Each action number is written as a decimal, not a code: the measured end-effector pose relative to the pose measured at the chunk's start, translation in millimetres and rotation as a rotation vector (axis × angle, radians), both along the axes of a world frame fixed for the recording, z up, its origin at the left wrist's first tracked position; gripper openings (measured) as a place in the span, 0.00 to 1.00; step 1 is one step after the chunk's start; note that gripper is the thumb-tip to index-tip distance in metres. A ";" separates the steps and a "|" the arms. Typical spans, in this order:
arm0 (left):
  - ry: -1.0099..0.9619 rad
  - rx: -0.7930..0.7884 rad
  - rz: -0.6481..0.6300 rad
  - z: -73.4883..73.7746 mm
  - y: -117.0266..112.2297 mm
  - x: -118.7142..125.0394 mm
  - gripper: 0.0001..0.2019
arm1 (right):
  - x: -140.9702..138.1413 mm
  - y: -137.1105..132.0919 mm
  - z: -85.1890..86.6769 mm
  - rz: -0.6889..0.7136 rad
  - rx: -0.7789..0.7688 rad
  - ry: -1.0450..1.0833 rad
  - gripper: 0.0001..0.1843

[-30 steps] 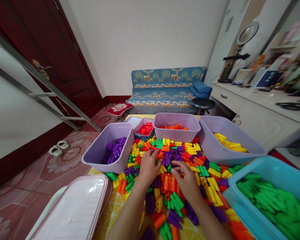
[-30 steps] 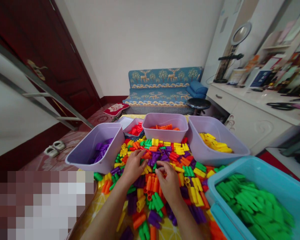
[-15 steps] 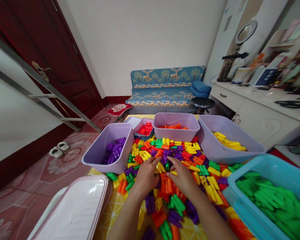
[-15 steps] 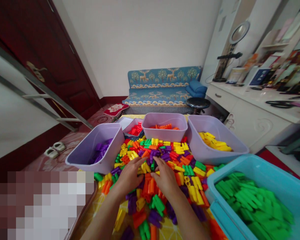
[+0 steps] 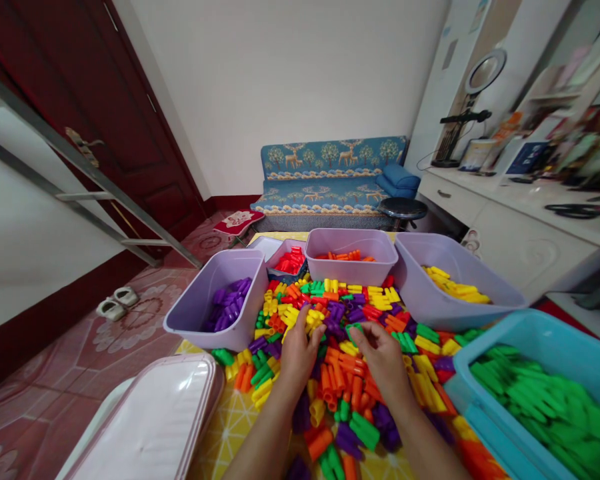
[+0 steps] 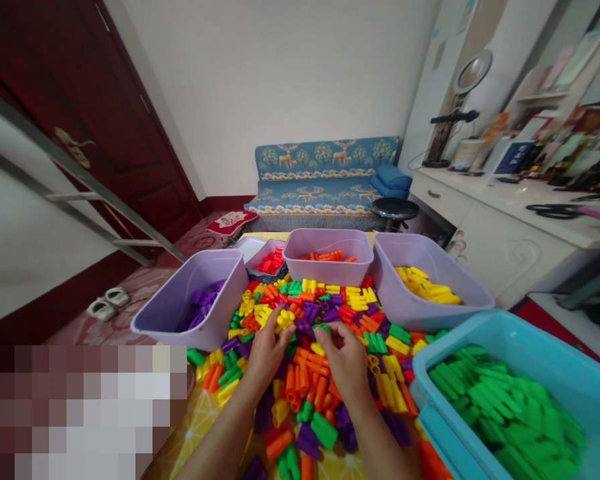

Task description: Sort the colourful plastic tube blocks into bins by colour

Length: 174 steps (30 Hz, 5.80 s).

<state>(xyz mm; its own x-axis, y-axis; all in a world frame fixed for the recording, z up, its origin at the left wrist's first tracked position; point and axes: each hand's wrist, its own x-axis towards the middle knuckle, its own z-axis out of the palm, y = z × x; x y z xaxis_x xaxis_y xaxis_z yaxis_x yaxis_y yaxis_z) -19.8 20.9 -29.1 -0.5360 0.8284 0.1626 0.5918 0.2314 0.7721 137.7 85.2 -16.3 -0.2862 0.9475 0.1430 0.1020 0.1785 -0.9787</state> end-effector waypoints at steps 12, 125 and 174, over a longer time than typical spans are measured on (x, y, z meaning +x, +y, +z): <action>-0.050 0.120 -0.064 -6.9 0.2 -2.8 0.39 | 57.3 -10.1 74.3 -0.456 0.130 0.871 0.15; -0.103 0.340 -0.380 16.9 1.8 3.7 0.15 | -11.2 1.4 -0.2 0.133 -0.107 0.193 0.15; -0.421 0.296 -0.154 -4.6 11.4 9.1 0.11 | 3.6 33.5 23.6 0.304 0.193 -0.371 0.13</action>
